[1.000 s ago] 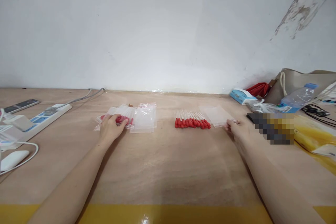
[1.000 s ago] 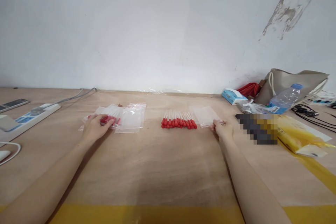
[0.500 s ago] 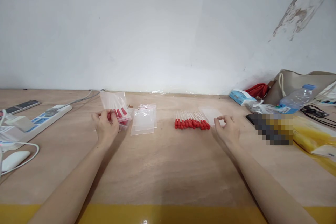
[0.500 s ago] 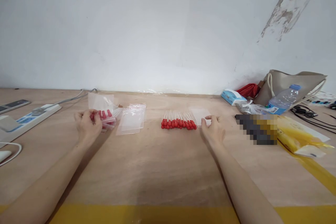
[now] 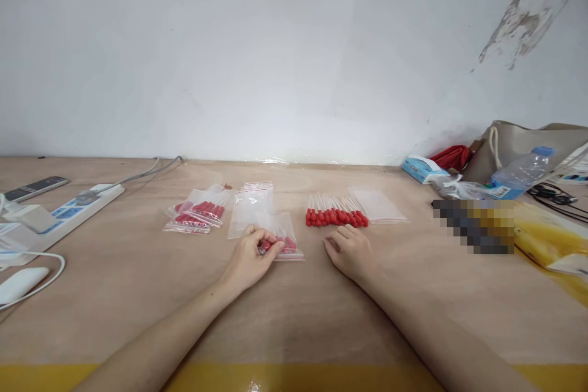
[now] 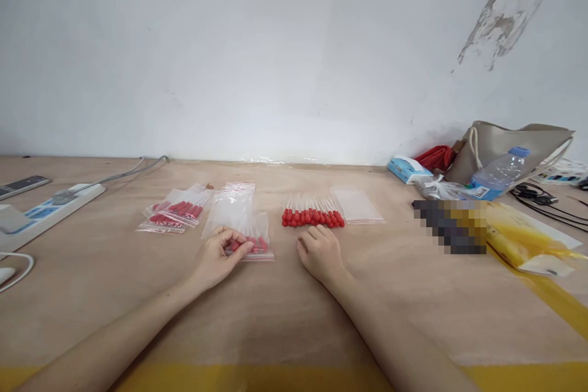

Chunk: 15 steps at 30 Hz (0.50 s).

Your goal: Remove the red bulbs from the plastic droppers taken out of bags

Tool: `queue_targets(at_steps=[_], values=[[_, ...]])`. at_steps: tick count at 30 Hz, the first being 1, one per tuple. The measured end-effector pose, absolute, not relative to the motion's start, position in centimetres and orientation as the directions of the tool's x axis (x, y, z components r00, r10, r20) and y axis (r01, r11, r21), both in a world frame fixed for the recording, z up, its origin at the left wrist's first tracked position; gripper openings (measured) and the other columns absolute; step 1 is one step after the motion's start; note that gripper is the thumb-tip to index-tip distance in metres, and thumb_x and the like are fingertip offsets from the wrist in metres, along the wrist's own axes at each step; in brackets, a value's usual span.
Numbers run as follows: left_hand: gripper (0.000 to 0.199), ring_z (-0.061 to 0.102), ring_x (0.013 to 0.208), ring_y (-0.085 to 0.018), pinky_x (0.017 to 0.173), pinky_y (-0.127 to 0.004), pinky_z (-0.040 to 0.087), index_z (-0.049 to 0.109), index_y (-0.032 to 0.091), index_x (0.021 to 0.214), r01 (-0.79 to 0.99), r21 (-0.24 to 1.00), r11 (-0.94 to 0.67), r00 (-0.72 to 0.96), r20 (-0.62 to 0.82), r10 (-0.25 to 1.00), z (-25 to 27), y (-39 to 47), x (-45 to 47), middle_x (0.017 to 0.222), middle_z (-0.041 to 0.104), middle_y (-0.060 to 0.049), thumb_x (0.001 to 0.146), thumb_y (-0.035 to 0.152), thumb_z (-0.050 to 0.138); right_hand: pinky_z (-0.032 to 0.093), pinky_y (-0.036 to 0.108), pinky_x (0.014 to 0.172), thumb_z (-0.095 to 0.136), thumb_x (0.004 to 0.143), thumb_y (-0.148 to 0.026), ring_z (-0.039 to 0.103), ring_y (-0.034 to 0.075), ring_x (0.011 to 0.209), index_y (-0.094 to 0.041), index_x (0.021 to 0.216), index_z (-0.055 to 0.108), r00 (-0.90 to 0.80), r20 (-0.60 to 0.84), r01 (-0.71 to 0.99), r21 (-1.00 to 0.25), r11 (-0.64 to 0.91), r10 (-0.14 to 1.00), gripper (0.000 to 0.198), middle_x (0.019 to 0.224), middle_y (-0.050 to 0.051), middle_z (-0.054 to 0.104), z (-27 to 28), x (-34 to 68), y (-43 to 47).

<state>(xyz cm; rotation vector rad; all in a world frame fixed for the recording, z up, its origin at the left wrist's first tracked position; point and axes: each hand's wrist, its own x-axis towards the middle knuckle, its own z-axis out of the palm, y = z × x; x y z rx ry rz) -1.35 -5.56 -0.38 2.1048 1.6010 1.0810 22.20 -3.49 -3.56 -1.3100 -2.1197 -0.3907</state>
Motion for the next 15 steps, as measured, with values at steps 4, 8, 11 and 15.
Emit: queue_targets(at_steps=[4, 8, 11, 15], values=[[0.032, 0.042, 0.048, -0.009, 0.049, -0.022, 0.034, 0.058, 0.017, 0.064, 0.731, 0.575, -0.366, 0.211, 0.320, 0.924, -0.2, -5.9, -1.3, 0.051, 0.044, 0.004, 0.077, 0.046, 0.050, 0.032, 0.024, 0.054, 0.043, 0.083, -0.034, 0.057, 0.014, 0.068, -0.024, 0.080, 0.063, -0.166, 0.411, 0.952, -0.171, 0.255, 0.897, 0.022, 0.070, 0.000, 0.064, -3.3, 22.8, -3.1], [0.030, 0.041, 0.046, -0.009, 0.047, -0.022, 0.031, 0.059, 0.019, 0.068, 0.747, 0.539, -0.389, 0.248, 0.318, 0.915, -0.8, -5.4, -1.6, 0.047, 0.040, 0.006, 0.080, 0.044, 0.047, 0.034, 0.024, 0.053, 0.037, 0.085, -0.040, 0.061, 0.016, 0.070, -0.028, 0.102, 0.059, -0.115, 0.255, 0.971, -0.176, 0.163, 0.960, 0.030, 0.079, 0.001, 0.067, -2.5, 22.6, -3.0], [0.025, 0.047, 0.056, -0.012, 0.054, -0.024, 0.037, 0.060, 0.019, 0.071, 0.755, 0.478, -0.450, 0.274, 0.393, 0.878, -1.3, -4.9, -2.0, 0.055, 0.048, 0.003, 0.080, 0.039, 0.049, 0.036, 0.024, 0.055, 0.035, 0.086, -0.040, 0.062, 0.017, 0.074, -0.029, 0.102, 0.059, -0.146, 0.246, 0.968, -0.166, 0.190, 0.958, 0.031, 0.081, 0.002, 0.067, -2.1, 22.4, -3.1], [0.019, 0.052, 0.077, -0.017, 0.070, -0.030, 0.042, 0.062, 0.020, 0.080, 0.721, 0.405, -0.563, 0.337, 0.505, 0.795, -1.2, -4.6, -2.2, 0.075, 0.056, -0.003, 0.079, 0.036, 0.052, 0.038, 0.024, 0.057, 0.036, 0.086, -0.039, 0.062, 0.017, 0.075, -0.032, 0.107, 0.057, -0.146, 0.238, 0.965, -0.177, 0.191, 0.960, 0.031, 0.083, 0.001, 0.067, -2.1, 22.4, -3.1]])
